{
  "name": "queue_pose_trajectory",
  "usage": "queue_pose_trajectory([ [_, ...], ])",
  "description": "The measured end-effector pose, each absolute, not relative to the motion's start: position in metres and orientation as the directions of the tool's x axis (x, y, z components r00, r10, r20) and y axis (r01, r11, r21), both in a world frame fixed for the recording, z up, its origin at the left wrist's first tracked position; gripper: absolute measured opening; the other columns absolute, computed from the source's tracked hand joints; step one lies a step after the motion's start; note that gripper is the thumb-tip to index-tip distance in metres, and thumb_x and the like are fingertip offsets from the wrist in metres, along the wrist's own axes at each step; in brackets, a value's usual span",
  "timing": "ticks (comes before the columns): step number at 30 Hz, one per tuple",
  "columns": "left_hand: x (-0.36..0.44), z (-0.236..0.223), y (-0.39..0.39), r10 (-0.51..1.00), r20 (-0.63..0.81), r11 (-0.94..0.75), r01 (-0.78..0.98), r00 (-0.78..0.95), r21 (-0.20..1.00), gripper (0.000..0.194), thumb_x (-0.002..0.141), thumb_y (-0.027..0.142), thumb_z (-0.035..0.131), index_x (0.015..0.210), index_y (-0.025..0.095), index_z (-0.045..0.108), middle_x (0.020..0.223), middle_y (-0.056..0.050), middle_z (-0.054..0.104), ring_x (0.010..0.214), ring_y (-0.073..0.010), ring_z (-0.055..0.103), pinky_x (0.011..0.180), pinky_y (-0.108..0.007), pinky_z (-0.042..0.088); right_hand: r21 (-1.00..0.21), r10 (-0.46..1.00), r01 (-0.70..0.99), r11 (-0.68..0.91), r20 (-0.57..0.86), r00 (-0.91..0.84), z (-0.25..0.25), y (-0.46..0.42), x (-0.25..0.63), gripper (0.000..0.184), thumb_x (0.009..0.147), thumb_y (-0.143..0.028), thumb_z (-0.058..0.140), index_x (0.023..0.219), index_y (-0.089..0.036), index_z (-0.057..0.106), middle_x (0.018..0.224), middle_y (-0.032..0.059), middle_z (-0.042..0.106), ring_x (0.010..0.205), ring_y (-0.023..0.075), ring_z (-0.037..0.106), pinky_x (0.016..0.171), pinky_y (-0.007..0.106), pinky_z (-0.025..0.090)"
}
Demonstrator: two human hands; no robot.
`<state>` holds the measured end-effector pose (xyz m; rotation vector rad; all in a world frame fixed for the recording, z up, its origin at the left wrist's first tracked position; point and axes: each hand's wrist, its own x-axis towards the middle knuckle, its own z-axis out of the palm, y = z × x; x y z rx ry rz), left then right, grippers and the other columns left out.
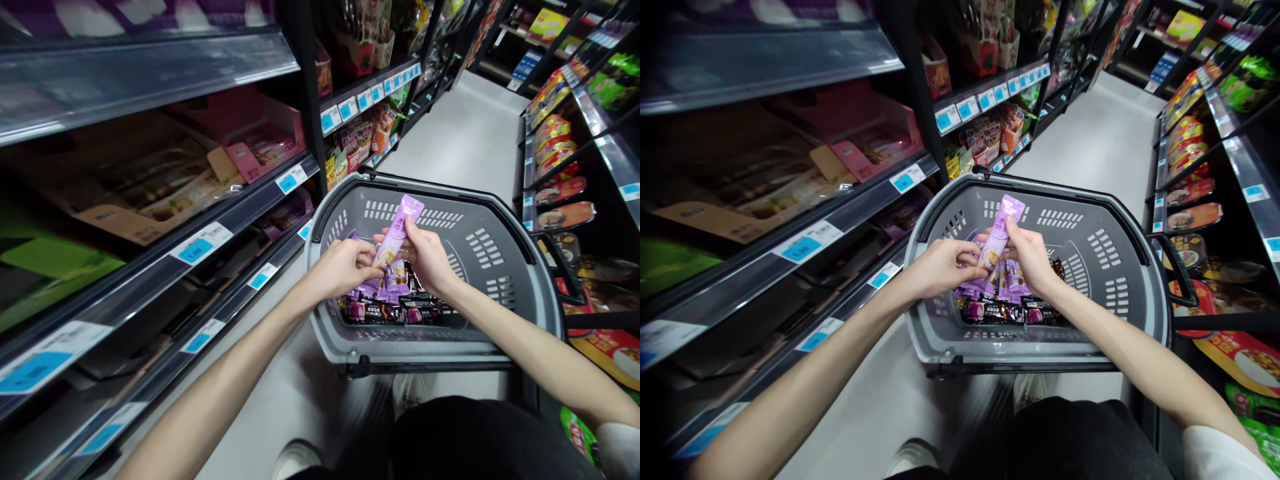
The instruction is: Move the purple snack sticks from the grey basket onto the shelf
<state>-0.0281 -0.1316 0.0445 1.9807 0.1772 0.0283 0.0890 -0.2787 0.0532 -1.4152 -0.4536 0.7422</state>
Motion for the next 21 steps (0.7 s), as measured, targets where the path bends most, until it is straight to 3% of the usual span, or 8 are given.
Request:
queue_pose_trajectory([
  [9,-0.027,0.051,-0.136,0.174,-0.087,-0.368,0.146,0.981,0.918,0.005,0.079,0.015,0.075,0.08,0.019,0.071,0.078,-0.002,0.079,0.077,-0.0195,0.077,0.07,-0.03,0.056,-0.977,0.698,-0.214,-0.02,-0.167,0.697,0.055,-0.278,0.09,0.056,0.081,-0.075,0.069,0.087,-0.02,0.078,0.094,0.0121,0.082,0.1,0.0289,0.076,0.076,0.038,0.062],
  [14,-0.028,0.05,-0.136,0.184,0.017,-0.477,0.074,0.983,0.876,0.007,0.083,0.019,0.073,0.09,0.019,0.074,0.083,-0.001,0.079,0.078,-0.018,0.074,0.074,-0.03,0.053,-0.976,0.682,-0.22,0.011,-0.153,0.715,0.057,-0.278,0.092,0.052,0.083,-0.07,0.069,0.09,-0.019,0.077,0.094,0.0122,0.081,0.097,0.0277,0.076,0.074,0.037,0.062],
  [17,-0.028,0.053,-0.138,0.238,0.122,-0.574,0.038,0.964,0.818,0.018,0.093,0.026,0.063,0.106,0.018,0.073,0.088,-0.002,0.077,0.077,-0.0172,0.07,0.075,-0.03,0.051,-0.972,0.675,-0.228,0.05,-0.136,0.725,0.058,-0.278,0.097,0.05,0.083,-0.069,0.07,0.089,-0.02,0.075,0.094,0.0109,0.081,0.091,0.0255,0.076,0.07,0.035,0.061],
  [21,-0.037,0.062,-0.127,0.426,0.26,-0.624,0.073,0.867,0.778,0.033,0.104,0.03,0.04,0.127,0.019,0.06,0.085,-0.002,0.071,0.071,-0.0172,0.064,0.071,-0.031,0.05,-0.964,0.67,-0.262,0.044,-0.166,0.724,0.059,-0.278,0.112,0.041,0.085,-0.062,0.072,0.088,-0.021,0.075,0.093,0.008,0.081,0.078,0.0196,0.075,0.063,0.03,0.058],
])
